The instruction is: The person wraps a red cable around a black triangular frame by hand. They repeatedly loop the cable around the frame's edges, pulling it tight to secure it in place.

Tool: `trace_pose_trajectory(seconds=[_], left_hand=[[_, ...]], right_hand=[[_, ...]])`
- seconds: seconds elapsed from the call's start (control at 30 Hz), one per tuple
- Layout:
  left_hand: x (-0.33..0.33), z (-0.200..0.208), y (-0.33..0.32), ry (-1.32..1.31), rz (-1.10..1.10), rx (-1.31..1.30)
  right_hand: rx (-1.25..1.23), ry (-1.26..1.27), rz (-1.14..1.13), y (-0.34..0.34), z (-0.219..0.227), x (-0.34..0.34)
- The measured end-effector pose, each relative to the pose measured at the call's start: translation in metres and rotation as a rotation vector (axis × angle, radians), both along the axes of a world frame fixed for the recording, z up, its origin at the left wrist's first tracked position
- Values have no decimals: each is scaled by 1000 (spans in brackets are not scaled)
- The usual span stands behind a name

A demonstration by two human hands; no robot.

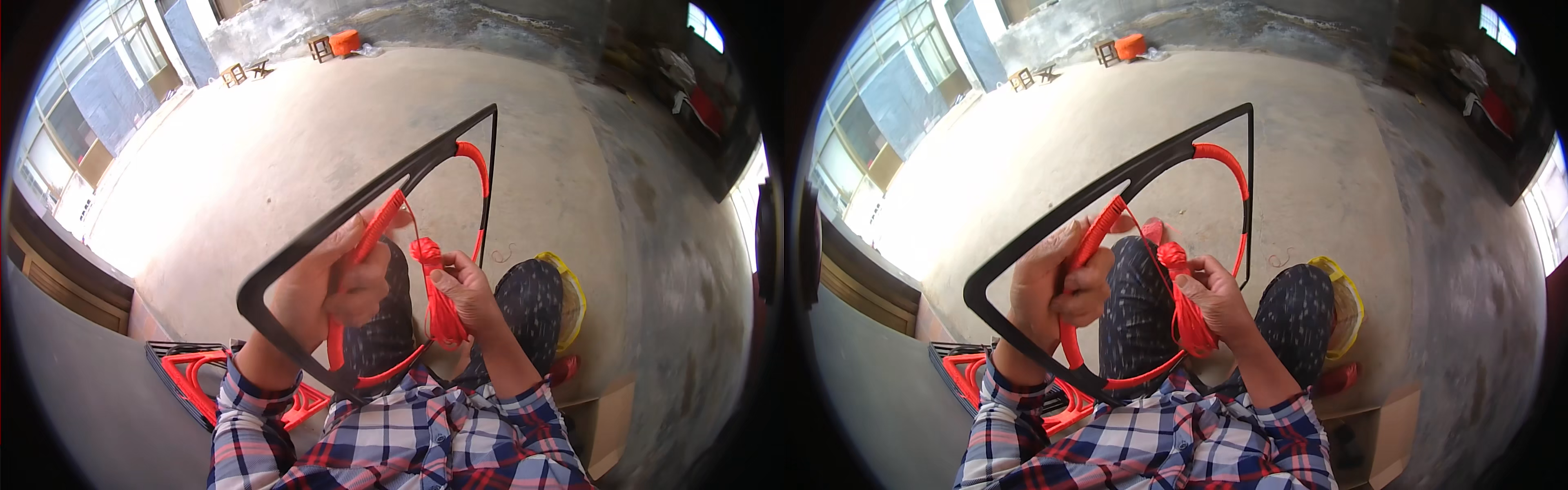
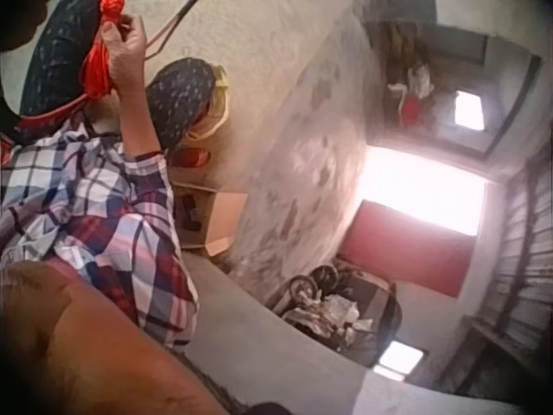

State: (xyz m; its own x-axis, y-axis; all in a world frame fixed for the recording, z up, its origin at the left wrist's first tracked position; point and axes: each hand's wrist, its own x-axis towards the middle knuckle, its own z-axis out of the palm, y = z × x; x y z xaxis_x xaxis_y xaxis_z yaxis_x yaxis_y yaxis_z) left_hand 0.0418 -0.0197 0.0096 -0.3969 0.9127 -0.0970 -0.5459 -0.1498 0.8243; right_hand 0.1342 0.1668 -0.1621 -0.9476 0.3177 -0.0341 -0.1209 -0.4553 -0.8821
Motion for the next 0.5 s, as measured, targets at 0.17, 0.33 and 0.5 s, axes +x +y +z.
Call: trace_pose_trajectory(seconds=[0.17,0.33,0.5], left_hand=[[14,7,10,59,-7,-32],[28,12,18,21,-53,-50],[40,3,25,-285,-290,124]], right_hand=[[149,-46,57,12,30,-18],[-278,211,-30,32,76,-29],[-376,431,204,29,135,-22]])
